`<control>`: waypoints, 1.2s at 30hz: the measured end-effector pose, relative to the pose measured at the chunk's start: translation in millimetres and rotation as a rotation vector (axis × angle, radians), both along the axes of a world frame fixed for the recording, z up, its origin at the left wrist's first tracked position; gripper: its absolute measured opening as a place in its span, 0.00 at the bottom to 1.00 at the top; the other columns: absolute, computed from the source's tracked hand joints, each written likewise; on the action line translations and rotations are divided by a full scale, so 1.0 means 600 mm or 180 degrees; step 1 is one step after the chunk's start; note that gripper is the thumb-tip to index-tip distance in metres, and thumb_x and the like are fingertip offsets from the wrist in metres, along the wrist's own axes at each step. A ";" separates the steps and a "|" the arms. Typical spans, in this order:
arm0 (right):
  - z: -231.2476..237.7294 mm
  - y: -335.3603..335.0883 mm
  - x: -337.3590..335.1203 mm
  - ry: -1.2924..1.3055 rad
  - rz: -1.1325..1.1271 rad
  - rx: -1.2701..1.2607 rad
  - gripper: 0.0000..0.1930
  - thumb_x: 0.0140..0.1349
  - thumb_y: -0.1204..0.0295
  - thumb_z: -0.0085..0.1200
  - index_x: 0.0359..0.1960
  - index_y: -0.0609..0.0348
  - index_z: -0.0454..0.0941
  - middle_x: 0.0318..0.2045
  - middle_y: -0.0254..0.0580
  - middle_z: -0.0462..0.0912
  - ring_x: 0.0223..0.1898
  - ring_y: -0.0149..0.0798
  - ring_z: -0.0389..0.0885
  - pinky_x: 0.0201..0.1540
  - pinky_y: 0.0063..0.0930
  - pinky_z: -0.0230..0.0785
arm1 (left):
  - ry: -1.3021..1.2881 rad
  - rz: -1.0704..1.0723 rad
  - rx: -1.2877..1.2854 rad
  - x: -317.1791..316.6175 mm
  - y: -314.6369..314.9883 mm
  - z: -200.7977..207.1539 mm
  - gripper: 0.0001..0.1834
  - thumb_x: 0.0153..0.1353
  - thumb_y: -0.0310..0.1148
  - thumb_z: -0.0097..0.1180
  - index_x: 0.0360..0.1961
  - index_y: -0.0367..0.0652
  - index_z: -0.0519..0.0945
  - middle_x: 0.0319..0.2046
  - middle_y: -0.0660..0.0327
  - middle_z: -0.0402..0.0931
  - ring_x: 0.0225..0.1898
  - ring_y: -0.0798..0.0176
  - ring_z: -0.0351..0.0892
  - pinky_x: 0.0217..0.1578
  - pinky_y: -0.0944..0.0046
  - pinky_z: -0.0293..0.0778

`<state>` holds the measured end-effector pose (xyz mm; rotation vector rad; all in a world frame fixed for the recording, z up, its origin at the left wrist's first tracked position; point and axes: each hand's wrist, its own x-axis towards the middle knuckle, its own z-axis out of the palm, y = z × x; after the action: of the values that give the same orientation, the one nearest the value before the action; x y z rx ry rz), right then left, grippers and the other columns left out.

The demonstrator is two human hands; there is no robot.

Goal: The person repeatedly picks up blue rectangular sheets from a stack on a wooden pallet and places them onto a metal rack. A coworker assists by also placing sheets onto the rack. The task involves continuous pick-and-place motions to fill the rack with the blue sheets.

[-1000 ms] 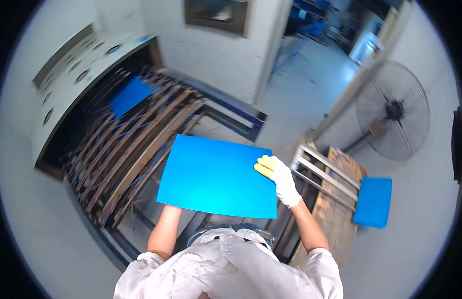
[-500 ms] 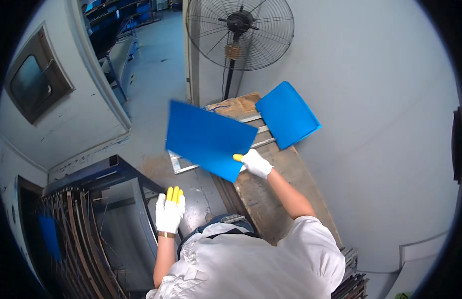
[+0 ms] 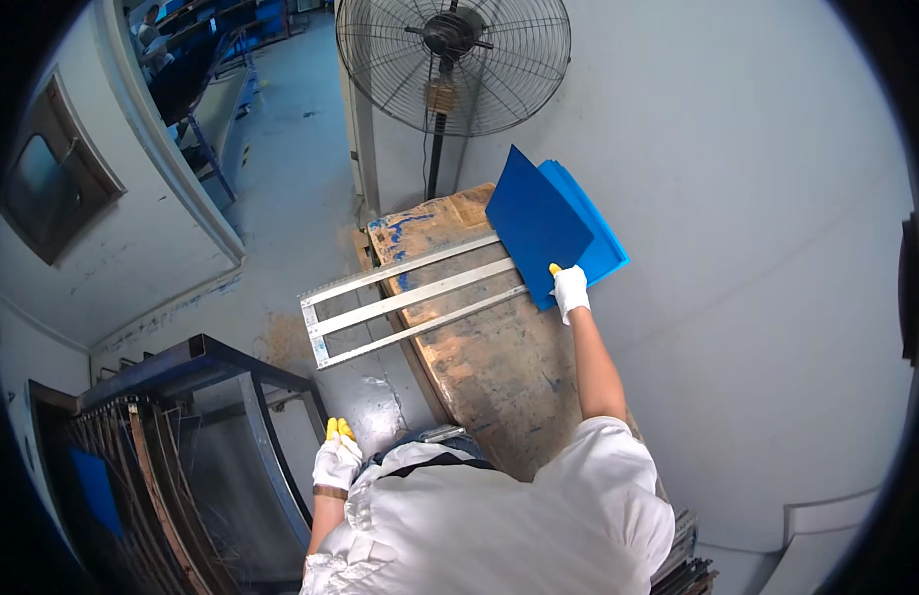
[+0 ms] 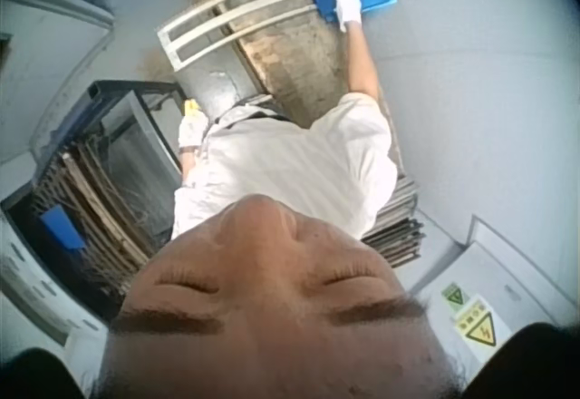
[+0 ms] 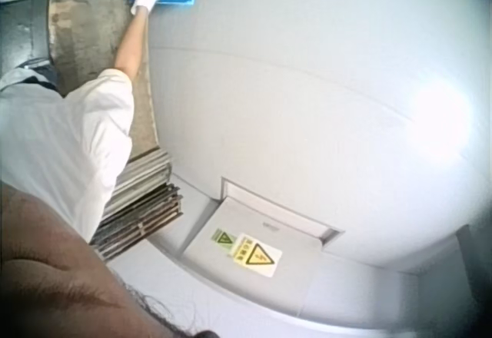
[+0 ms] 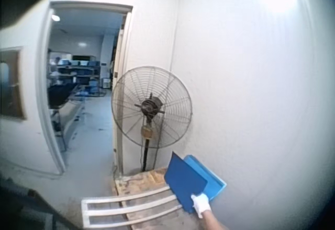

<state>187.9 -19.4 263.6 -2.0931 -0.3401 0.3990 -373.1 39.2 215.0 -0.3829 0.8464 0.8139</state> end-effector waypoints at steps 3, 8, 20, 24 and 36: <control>0.016 -0.007 -0.011 0.0556 0.0069 0.0152 0.06 0.53 0.75 0.46 0.28 0.66 0.68 0.20 0.44 0.73 0.17 0.34 0.72 0.16 0.27 0.68 | 0.0142 -0.0086 0.0103 0.029 -0.004 0.011 0.14 0.58 0.24 0.43 0.45 0.44 0.71 0.40 0.58 0.72 0.36 0.61 0.72 0.31 0.67 0.72; -0.015 -0.035 0.000 0.0260 0.0045 0.0174 0.09 0.52 0.72 0.51 0.25 0.67 0.70 0.17 0.44 0.73 0.15 0.36 0.72 0.17 0.27 0.68 | 0.0154 -0.0164 0.0135 0.025 -0.011 0.004 0.13 0.58 0.24 0.43 0.44 0.46 0.71 0.40 0.57 0.72 0.36 0.61 0.72 0.31 0.66 0.72; -0.039 -0.087 -0.048 0.1568 0.0959 -0.1325 0.16 0.53 0.57 0.51 0.24 0.59 0.73 0.18 0.38 0.74 0.17 0.33 0.73 0.16 0.27 0.67 | 0.0076 -0.0052 0.0072 -0.001 -0.027 -0.028 0.10 0.56 0.28 0.48 0.40 0.46 0.73 0.35 0.63 0.73 0.32 0.69 0.71 0.29 0.72 0.71; -0.019 -0.049 -0.136 0.1662 0.1792 -0.1444 0.15 0.53 0.56 0.51 0.24 0.57 0.74 0.20 0.36 0.75 0.19 0.30 0.72 0.19 0.22 0.67 | 0.0106 -0.0153 0.0081 -0.030 -0.020 -0.076 0.06 0.52 0.35 0.56 0.30 0.48 0.75 0.19 0.69 0.68 0.20 0.74 0.67 0.20 0.77 0.66; 0.016 0.242 -0.733 0.1128 0.5266 -0.0953 0.14 0.55 0.60 0.48 0.30 0.58 0.76 0.21 0.32 0.76 0.23 0.25 0.69 0.25 0.19 0.62 | 0.0040 0.0213 0.0254 -0.211 -0.046 -0.032 0.11 0.56 0.44 0.49 0.29 0.49 0.73 0.16 0.65 0.68 0.14 0.66 0.66 0.15 0.69 0.68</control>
<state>-251.8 125.5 273.3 -1.4615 -1.8310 1.7833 -499.5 11.5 195.7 -0.3373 0.8135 0.9103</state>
